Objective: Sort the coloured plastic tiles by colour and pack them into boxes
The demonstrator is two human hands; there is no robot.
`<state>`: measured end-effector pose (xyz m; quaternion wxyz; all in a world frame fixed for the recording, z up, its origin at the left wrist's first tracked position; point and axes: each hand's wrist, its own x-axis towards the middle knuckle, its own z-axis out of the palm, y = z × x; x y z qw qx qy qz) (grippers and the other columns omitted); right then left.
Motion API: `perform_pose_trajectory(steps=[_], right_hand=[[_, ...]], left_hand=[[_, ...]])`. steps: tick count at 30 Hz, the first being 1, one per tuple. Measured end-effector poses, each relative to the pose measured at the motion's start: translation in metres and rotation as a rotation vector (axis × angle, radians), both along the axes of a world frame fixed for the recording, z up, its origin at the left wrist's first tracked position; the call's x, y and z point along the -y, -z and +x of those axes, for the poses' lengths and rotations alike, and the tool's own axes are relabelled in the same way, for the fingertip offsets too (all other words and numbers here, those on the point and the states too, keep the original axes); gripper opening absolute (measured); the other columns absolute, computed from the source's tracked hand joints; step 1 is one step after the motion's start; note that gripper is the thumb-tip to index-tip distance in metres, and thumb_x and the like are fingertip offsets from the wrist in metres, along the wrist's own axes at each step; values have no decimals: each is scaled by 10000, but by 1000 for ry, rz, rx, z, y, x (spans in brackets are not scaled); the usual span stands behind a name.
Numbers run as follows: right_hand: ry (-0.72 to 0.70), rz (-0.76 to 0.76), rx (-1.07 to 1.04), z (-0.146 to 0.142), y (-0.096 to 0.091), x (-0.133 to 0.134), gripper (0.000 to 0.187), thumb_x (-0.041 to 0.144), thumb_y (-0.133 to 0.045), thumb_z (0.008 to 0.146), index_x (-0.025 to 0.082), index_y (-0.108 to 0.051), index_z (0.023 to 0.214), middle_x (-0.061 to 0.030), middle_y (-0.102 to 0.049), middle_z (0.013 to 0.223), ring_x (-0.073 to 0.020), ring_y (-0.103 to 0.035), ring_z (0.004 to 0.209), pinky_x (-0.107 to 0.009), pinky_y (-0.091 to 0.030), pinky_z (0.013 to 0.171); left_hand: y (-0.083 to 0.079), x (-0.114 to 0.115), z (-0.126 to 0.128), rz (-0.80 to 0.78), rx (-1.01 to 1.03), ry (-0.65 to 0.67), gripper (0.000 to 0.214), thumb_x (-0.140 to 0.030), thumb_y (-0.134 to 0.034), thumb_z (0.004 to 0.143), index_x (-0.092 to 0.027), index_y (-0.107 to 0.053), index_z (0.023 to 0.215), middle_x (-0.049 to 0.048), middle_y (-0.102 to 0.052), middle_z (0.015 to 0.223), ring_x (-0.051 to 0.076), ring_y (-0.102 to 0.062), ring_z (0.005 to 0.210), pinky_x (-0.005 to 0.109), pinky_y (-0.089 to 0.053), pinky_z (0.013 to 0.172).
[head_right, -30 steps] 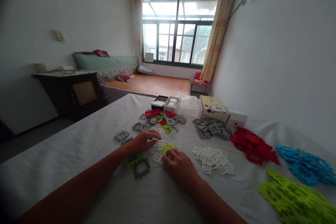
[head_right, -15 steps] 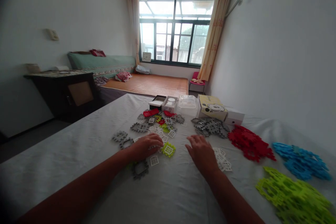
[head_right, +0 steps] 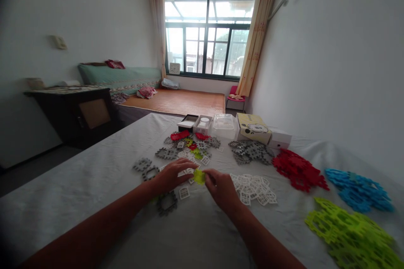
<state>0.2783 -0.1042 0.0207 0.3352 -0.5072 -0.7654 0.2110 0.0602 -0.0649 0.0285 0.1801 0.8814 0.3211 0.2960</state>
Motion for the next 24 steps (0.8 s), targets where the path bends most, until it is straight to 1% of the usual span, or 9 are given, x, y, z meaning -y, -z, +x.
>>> perform_pose_trajectory(steps=[3, 6, 8, 11, 14, 16, 18, 21, 24], right_hand=[[-15, -95, -115, -3, 0, 1, 333, 353, -432, 897, 183, -648, 1085, -26, -710, 731, -173, -671, 672, -278, -509, 690], [71, -54, -113, -2, 4, -2, 377, 370, -439, 891, 172, -600, 1168, -31, -700, 723, -174, -662, 661, -289, -507, 697], [106, -9, -103, 0, 7, -4, 372, 354, -446, 888, 174, -582, 1183, -48, -705, 813, -169, -652, 683, -284, -508, 686], [59, 59, -35, 0, 12, -5, 314, 292, -442, 894, 189, -599, 1146, -71, -683, 1029, -164, -637, 786, -291, -513, 744], [-51, 148, 164, -5, 15, -3, 337, 230, -461, 894, 218, -575, 1210, -64, -629, 1195, -202, -569, 1034, -350, -459, 915], [-106, 187, 309, -10, 16, -2, 367, 234, -504, 885, 248, -555, 1248, -52, -601, 1250, -231, -499, 1140, -389, -419, 967], [-128, 191, 416, -13, 16, 0, 320, 251, -543, 874, 257, -594, 1191, -45, -625, 1210, -231, -509, 1112, -380, -423, 948], [-131, 213, 524, -13, 13, 2, 178, 232, -541, 881, 227, -656, 1017, -46, -685, 1039, -201, -560, 992, -321, -437, 885], [-73, 264, 591, -4, 7, 1, 181, 167, -493, 892, 217, -652, 962, -44, -701, 934, -188, -592, 919, -306, -427, 837]], left_hand=[[0, 1, 3, -170, 102, -9, 215, -273, -561, 867, -173, -662, 1028, 48, -661, 922, 140, -611, 805, 247, -501, 744], [-2, -2, 0, -275, 158, -16, 212, -283, -585, 836, -150, -672, 976, 31, -656, 830, 128, -595, 733, 223, -493, 666], [-5, -7, -5, -292, 204, -60, 241, -297, -573, 833, -145, -667, 995, 33, -656, 830, 133, -592, 742, 219, -486, 647], [-11, -19, -19, -207, 235, -221, 283, -285, -530, 834, -154, -656, 1051, 32, -651, 838, 137, -589, 755, 211, -471, 631], [-14, -30, -35, -112, 85, -371, 282, -221, -516, 797, -166, -682, 1018, 13, -641, 776, 130, -575, 692, 213, -454, 630], [-14, -34, -44, -98, -65, -424, 280, -186, -516, 768, -173, -701, 978, 7, -642, 743, 134, -576, 668, 221, -448, 639], [-13, -36, -49, -84, -186, -473, 287, -182, -512, 765, -192, -704, 978, 11, -659, 778, 146, -593, 689, 230, -446, 657], [-10, -35, -52, -24, -301, -538, 283, -211, -498, 797, -231, -696, 999, 26, -678, 928, 172, -622, 799, 246, -449, 716], [-7, -35, -52, 11, -382, -569, 266, -237, -487, 823, -243, -694, 991, 40, -678, 984, 193, -626, 870, 260, -450, 749]])
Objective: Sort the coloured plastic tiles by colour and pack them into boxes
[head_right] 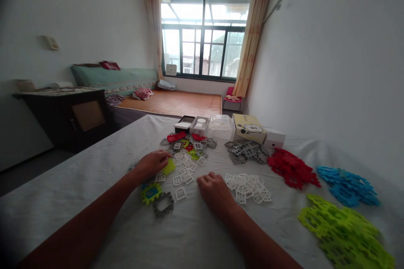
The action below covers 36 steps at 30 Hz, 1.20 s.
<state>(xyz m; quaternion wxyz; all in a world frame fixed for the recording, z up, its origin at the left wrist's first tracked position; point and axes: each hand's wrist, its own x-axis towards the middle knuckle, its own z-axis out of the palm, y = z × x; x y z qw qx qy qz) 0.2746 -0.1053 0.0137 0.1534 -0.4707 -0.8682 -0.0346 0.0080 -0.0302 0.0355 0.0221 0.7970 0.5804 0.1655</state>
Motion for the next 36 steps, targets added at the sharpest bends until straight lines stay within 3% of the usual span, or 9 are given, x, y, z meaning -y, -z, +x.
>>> perform_pose_trajectory(steps=[6, 10, 14, 19, 25, 28, 33, 36], right_hand=[[303, 64, -123, 60, -12, -10, 207, 180, -484, 853, 226, -649, 969, -26, -703, 916, -172, -629, 853, -287, -422, 759], [333, 129, -71, 83, -9, -16, 189, 291, -512, 857, 247, -666, 958, -42, -687, 1020, -222, -594, 963, -318, -421, 743], [212, 213, -121, 67, -6, -12, 218, 281, -491, 882, 254, -635, 1043, -50, -660, 1109, -220, -565, 1031, -349, -414, 811], [76, 131, -184, 37, -8, -1, 216, 213, -475, 893, 262, -634, 1031, -31, -666, 1080, -202, -572, 1003, -346, -419, 833], [-26, -51, -233, 17, -4, 5, 240, 299, -524, 894, 247, -620, 1108, -40, -656, 1090, -194, -559, 1019, -322, -448, 881], [-74, -85, -181, 3, 0, 5, 349, 341, -605, 846, 248, -592, 1182, -40, -636, 1149, -209, -538, 1052, -322, -444, 907], [-94, -8, -38, -11, 2, 5, 176, 263, -530, 899, 261, -655, 1022, -26, -675, 1018, -192, -573, 956, -325, -440, 860], [-36, 71, -68, 1, -3, 2, 194, 246, -472, 928, 261, -659, 976, -25, -687, 971, -179, -588, 923, -315, -436, 830]], left_hand=[[2, -3, -4, -38, 4, 16, 278, -234, -500, 821, -250, -691, 1022, 32, -689, 966, 188, -632, 858, 256, -458, 753], [0, -2, -6, 16, 41, 46, 268, -217, -516, 815, -256, -699, 1007, 34, -675, 1004, 193, -611, 927, 267, -458, 811], [-1, 6, 3, 92, 60, 254, 226, -275, -563, 832, -255, -696, 1014, 38, -659, 1049, 198, -570, 1010, 284, -431, 897], [2, 25, 28, 25, -5, 537, 350, -455, -657, 781, -283, -668, 1085, 36, -657, 1033, 210, -570, 986, 288, -437, 860], [7, 38, 50, 9, 73, 715, 185, -342, -549, 890, -265, -703, 955, 15, -692, 900, 168, -587, 898, 273, -424, 844], [7, 38, 51, 22, 118, 692, 192, -315, -530, 901, -243, -703, 940, 18, -694, 888, 163, -588, 884, 266, -433, 828], [4, 32, 44, 74, 160, 530, 210, -306, -512, 907, -218, -703, 919, 33, -689, 902, 168, -585, 897, 266, -442, 827], [3, 29, 40, 64, 145, 489, 217, -311, -506, 907, -227, -705, 925, 32, -692, 930, 174, -585, 918, 269, -445, 841]])
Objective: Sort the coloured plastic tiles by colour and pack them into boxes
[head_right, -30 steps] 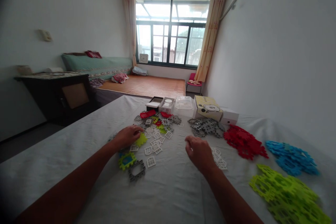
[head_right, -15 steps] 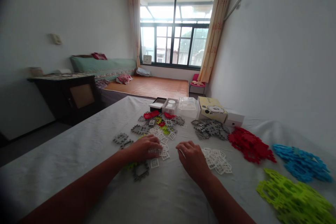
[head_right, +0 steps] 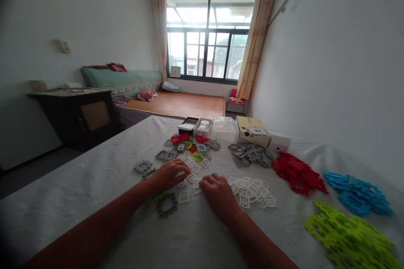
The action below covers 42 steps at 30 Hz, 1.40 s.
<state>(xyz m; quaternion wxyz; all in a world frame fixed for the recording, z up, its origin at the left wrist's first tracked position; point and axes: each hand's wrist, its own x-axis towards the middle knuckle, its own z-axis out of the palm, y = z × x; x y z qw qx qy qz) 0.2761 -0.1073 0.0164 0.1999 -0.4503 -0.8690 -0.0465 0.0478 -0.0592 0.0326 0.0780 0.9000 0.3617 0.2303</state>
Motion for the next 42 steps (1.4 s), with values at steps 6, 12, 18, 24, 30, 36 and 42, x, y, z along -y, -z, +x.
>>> perform_pose_trajectory(steps=[6, 12, 18, 24, 30, 36, 42], right_hand=[[264, -14, -87, 66, -11, -12, 222, 280, -457, 907, 243, -672, 950, -25, -700, 899, -164, -626, 843, -278, -456, 751], [271, 61, -36, 60, -5, -10, 251, 299, -496, 899, 224, -655, 1077, -73, -658, 1097, -230, -557, 1029, -355, -451, 841], [-67, -62, 21, -1, 4, 6, 346, 235, -446, 932, 269, -527, 1267, -43, -583, 1279, -218, -493, 1142, -366, -439, 897], [-103, -58, 59, -8, 5, 9, 194, 223, -513, 907, 253, -624, 1063, -28, -667, 1064, -189, -539, 998, -314, -438, 872], [-119, -43, 64, -3, 3, 12, 182, 168, -504, 906, 220, -615, 1040, -28, -678, 949, -177, -554, 924, -272, -442, 825], [52, 30, 5, 7, 3, 4, 253, 136, -448, 910, 230, -623, 1067, -36, -695, 941, -179, -594, 887, -301, -419, 803], [339, 142, 33, 53, -11, -6, 242, 187, -479, 867, 216, -643, 1043, -78, -666, 1074, -244, -562, 998, -365, -416, 799]], left_hand=[[1, -2, -2, -10, -35, -31, 241, -329, -492, 908, -234, -712, 927, 41, -695, 940, 181, -582, 935, 279, -452, 855], [2, -2, -2, 7, -70, -24, 226, -317, -494, 909, -238, -705, 930, 32, -691, 939, 179, -580, 943, 270, -443, 859], [1, -1, -2, 28, -78, -33, 214, -313, -500, 906, -236, -699, 928, 31, -688, 934, 181, -576, 939, 280, -437, 862], [5, -5, -4, 40, -89, -68, 199, -305, -510, 898, -245, -697, 924, 27, -684, 927, 187, -572, 941, 289, -433, 856], [4, -5, -4, 15, -103, -80, 202, -303, -512, 890, -245, -702, 925, 34, -685, 927, 189, -573, 948, 294, -434, 870], [0, -5, -7, -13, -74, -91, 222, -316, -506, 892, -250, -709, 953, 34, -690, 957, 190, -573, 971, 293, -434, 884], [-20, -9, -22, -162, 67, -13, 256, -358, -518, 881, -224, -724, 950, 35, -698, 940, 165, -614, 865, 256, -467, 812]])
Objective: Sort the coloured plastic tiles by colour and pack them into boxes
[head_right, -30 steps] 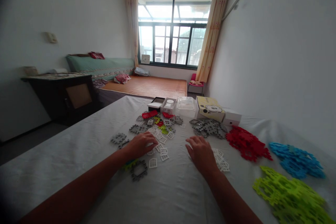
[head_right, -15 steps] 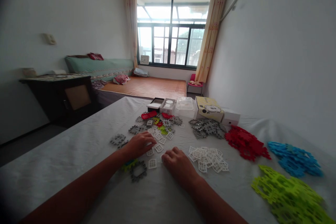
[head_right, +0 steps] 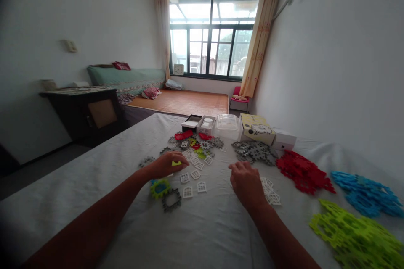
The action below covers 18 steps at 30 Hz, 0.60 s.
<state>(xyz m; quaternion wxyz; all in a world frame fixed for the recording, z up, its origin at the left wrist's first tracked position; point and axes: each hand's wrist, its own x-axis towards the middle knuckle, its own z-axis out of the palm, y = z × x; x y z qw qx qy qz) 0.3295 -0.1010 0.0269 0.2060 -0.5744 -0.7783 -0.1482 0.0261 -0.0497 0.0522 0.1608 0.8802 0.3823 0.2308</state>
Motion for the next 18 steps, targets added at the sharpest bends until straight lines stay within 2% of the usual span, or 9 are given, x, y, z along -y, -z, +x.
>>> perform_pose_trajectory(steps=[1, 3, 6, 9, 11, 14, 18], right_hand=[[-9, 10, 3, 2, 0, 1, 255, 209, -486, 871, 219, -633, 1080, -81, -648, 1131, -259, -541, 1046, -378, -418, 811], [-124, 4, -11, -8, 2, 7, 301, 243, -468, 899, 234, -587, 1175, -73, -597, 1241, -260, -495, 1140, -389, -416, 864], [-450, -89, 8, -49, 2, 27, 354, 213, -386, 945, 278, -516, 1268, -27, -545, 1327, -202, -452, 1220, -355, -386, 954], [-789, -183, 115, -98, -2, 49, 403, 211, -343, 966, 316, -423, 1347, 17, -459, 1415, -163, -359, 1313, -357, -280, 1067], [-946, -237, 175, -122, -4, 55, 403, 278, -334, 976, 330, -382, 1373, 32, -409, 1451, -156, -302, 1351, -370, -204, 1112], [-998, -304, 183, -141, -1, 43, 405, 378, -341, 970, 351, -375, 1372, 52, -418, 1444, -150, -274, 1366, -388, -146, 1134], [-837, -311, 139, -143, 6, -1, 371, 346, -373, 965, 353, -432, 1332, 48, -496, 1384, -152, -296, 1357, -435, -148, 1125]], left_hand=[[-3, -2, -3, -4, 39, -36, 263, -362, -514, 882, -222, -723, 957, 34, -700, 946, 167, -617, 870, 258, -472, 810], [-7, -8, -9, 47, 130, -149, 269, -354, -503, 887, -218, -716, 981, 34, -702, 976, 179, -614, 923, 279, -469, 853], [-6, -18, -19, 181, 184, -353, 270, -316, -478, 901, -219, -700, 1020, 40, -693, 1036, 195, -589, 1014, 320, -426, 953], [0, -25, -35, 176, -25, -613, 292, -317, -435, 921, -256, -654, 1105, 37, -644, 1151, 202, -544, 1092, 330, -418, 956], [7, -27, -47, 112, -186, -741, 298, -352, -443, 917, -264, -627, 1135, 62, -609, 1195, 233, -520, 1123, 361, -433, 916], [17, -27, -63, 51, -290, -837, 304, -390, -513, 876, -185, -647, 1057, 155, -613, 1130, 307, -536, 1085, 429, -441, 858], [22, -30, -71, 13, -329, -854, 341, -416, -514, 871, -135, -658, 999, 185, -637, 1040, 305, -607, 973, 410, -454, 814]])
